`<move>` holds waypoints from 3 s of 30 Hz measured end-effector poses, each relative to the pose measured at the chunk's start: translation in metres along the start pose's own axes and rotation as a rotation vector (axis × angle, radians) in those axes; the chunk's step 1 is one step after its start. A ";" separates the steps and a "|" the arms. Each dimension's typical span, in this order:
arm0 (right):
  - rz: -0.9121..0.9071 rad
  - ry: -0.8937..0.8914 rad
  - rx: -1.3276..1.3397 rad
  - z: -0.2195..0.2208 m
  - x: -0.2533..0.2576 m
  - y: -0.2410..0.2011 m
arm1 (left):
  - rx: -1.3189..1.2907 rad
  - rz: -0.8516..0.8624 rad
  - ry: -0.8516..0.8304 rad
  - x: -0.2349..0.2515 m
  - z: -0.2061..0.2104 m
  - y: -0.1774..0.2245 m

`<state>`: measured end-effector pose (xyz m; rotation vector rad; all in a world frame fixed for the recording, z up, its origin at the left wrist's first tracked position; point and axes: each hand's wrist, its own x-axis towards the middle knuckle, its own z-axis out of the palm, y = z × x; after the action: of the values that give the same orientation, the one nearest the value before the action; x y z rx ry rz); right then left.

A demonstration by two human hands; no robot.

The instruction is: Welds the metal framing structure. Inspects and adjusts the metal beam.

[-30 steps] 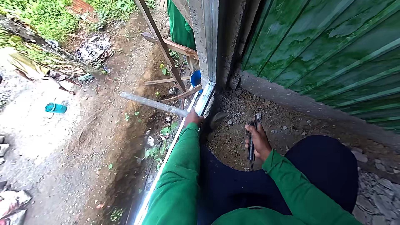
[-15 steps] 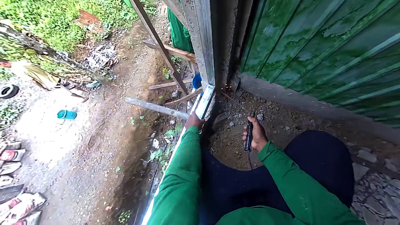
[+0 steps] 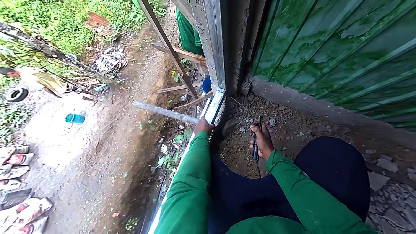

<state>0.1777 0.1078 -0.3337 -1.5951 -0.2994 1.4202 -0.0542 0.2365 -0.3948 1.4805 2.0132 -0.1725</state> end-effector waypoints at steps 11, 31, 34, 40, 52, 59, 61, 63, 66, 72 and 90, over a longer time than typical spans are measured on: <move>0.017 0.028 -0.043 0.004 -0.005 -0.004 | -0.068 0.007 -0.007 -0.002 -0.001 -0.002; -0.038 0.055 -0.306 0.010 0.000 0.000 | -0.061 0.015 -0.012 -0.004 -0.004 -0.002; -0.039 0.047 -0.302 0.009 -0.005 -0.003 | -0.059 0.011 -0.008 -0.005 -0.003 -0.002; -0.043 0.042 -0.319 0.009 -0.004 0.001 | -0.069 0.010 -0.014 -0.006 -0.005 -0.001; -0.713 0.109 -1.241 -0.016 -0.081 0.007 | -0.042 0.010 0.004 0.000 0.000 -0.004; -0.740 0.080 -1.378 -0.006 -0.063 0.014 | -0.046 -0.002 -0.006 0.003 0.001 -0.004; -0.722 0.076 -1.390 -0.004 -0.059 0.014 | -0.031 -0.002 -0.003 0.005 0.002 -0.004; -0.711 0.073 -1.401 -0.002 -0.056 0.014 | -0.022 -0.004 -0.004 0.005 0.001 -0.004; -0.712 0.084 -1.405 -0.001 -0.053 0.016 | -0.024 -0.004 -0.006 0.005 0.002 -0.005; -0.678 0.073 -1.413 0.000 -0.050 0.016 | -0.028 0.002 -0.001 0.004 0.002 -0.004; -0.785 0.006 -1.382 0.000 -0.050 0.022 | -0.045 0.022 -0.007 0.007 0.003 -0.006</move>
<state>0.1549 0.0608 -0.3181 -2.0563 -1.9571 0.4708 -0.0597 0.2384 -0.4021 1.4712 1.9824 -0.1222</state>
